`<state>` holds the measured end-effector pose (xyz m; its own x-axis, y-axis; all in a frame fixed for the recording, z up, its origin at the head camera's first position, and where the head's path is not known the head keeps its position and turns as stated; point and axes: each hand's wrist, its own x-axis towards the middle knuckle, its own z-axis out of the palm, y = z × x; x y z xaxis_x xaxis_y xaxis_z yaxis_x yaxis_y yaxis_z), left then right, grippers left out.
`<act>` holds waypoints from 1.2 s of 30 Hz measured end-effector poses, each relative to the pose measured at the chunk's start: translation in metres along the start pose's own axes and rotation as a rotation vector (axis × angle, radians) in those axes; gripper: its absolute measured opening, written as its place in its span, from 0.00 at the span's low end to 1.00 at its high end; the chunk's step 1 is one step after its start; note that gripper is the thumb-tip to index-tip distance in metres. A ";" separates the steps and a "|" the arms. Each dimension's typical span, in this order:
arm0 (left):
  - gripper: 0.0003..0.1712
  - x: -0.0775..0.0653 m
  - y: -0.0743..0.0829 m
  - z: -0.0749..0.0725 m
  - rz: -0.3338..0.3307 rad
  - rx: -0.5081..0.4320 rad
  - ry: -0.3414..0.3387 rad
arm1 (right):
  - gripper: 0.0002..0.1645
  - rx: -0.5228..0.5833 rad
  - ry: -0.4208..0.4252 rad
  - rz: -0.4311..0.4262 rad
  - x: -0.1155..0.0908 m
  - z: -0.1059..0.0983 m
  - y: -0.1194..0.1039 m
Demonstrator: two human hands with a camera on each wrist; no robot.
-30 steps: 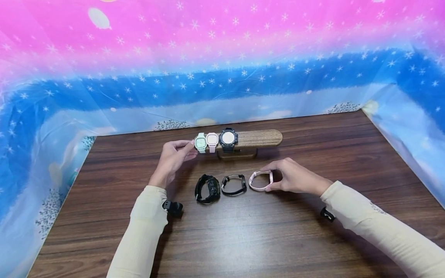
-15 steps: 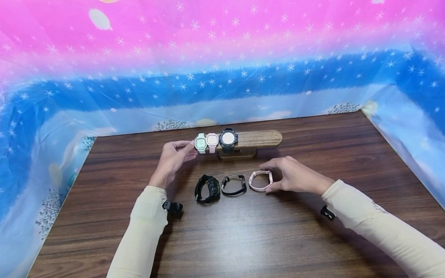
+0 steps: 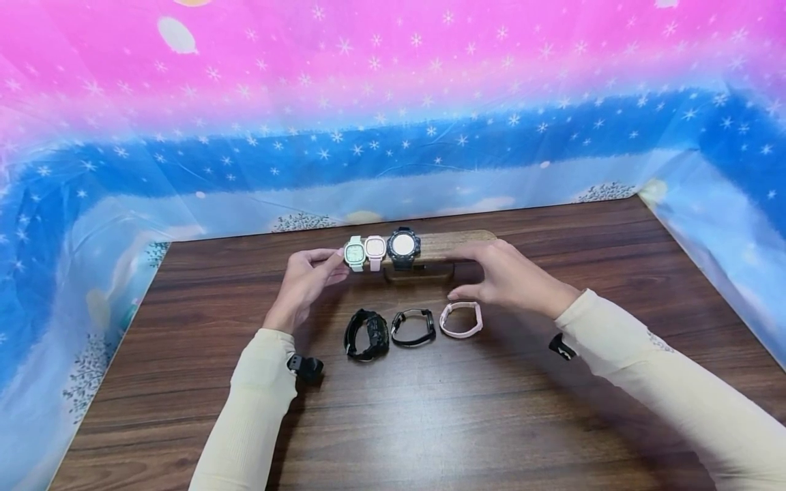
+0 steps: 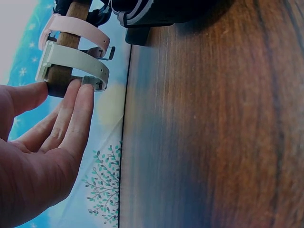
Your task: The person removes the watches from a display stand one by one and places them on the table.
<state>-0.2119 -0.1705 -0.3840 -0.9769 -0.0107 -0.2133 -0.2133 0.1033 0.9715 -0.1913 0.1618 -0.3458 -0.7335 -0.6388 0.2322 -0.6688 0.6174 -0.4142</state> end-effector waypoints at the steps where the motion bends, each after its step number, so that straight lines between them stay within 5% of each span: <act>1: 0.23 0.000 0.000 0.000 0.000 0.001 0.001 | 0.39 -0.008 0.010 -0.004 0.004 -0.001 0.000; 16: 0.23 0.000 0.001 0.000 -0.002 0.008 0.001 | 0.49 -0.081 -0.012 0.098 0.064 0.014 -0.015; 36: 0.24 0.000 0.001 -0.001 -0.023 0.004 -0.005 | 0.46 -0.124 -0.051 0.122 0.080 0.023 -0.018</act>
<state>-0.2126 -0.1713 -0.3825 -0.9716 -0.0081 -0.2363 -0.2358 0.1070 0.9659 -0.2355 0.0895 -0.3397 -0.8049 -0.5765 0.1406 -0.5877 0.7415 -0.3238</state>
